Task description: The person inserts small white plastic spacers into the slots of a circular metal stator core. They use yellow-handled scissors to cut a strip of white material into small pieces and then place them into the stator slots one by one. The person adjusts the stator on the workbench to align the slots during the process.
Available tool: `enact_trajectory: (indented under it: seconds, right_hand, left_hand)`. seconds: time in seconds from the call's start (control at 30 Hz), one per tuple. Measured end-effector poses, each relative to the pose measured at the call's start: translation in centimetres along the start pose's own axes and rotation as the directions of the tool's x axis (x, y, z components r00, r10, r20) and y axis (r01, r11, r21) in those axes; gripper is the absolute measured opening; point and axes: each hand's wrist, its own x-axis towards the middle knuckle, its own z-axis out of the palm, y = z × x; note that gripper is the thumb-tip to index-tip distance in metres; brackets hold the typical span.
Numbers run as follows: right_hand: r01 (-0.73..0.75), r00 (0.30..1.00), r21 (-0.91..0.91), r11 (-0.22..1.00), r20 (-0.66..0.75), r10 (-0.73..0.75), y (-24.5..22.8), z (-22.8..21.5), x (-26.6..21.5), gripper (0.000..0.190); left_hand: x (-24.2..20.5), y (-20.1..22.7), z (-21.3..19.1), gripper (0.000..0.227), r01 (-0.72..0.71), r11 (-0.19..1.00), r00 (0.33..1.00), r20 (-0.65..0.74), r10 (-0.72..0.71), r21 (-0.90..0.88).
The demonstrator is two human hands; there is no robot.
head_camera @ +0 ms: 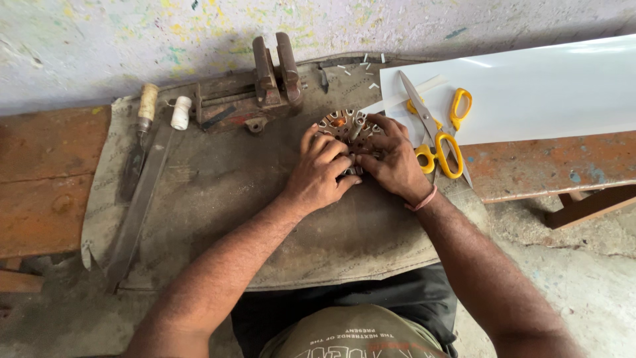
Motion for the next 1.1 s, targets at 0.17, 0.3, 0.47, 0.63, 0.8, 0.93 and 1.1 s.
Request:
enact_trajectory:
  seconds: [0.17,0.3,0.47,0.63,0.8,0.93,1.1]
  right_hand:
    - [0.078,0.996,0.010,0.997,-0.044,-0.078,-0.4,-0.1,-0.5,0.025]
    - [0.071,0.997,0.051,0.996,-0.035,-0.069,0.1,0.1,-0.6,0.026]
    - [0.064,0.996,0.068,0.996,-0.072,-0.059,0.8,0.0,-0.7,0.023]
    - [0.006,0.985,0.147,0.989,-0.172,0.019,1.2,-0.1,-0.7,0.021]
    - [0.019,0.983,0.106,0.994,-0.184,0.001,1.0,-0.1,-0.6,0.023]
    - [0.037,0.981,0.097,0.995,-0.195,-0.018,1.0,-0.2,-0.7,0.024]
    - [0.028,0.985,0.120,0.992,-0.171,-0.007,0.7,-0.3,-0.6,0.022]
  left_hand:
    - [0.7,-0.9,-1.1,0.020,-0.012,0.983,0.943,-0.328,-0.049,-0.183]
    - [2.8,-2.7,-2.4,0.042,0.116,0.886,0.955,-0.195,-0.223,-0.448]
    - [6.3,-3.9,-2.4,0.048,0.244,0.714,0.969,0.141,-0.202,-0.656]
    - [7.1,-4.6,-1.8,0.027,0.273,0.773,0.962,0.149,-0.229,-0.572]
    - [6.5,-3.6,-1.9,0.019,0.219,0.861,0.968,-0.011,-0.252,-0.459]
    - [6.0,-2.8,-1.7,0.021,0.261,0.883,0.946,-0.078,-0.314,-0.390]
    - [5.7,-2.3,-1.3,0.025,0.272,0.912,0.930,-0.159,-0.331,-0.308]
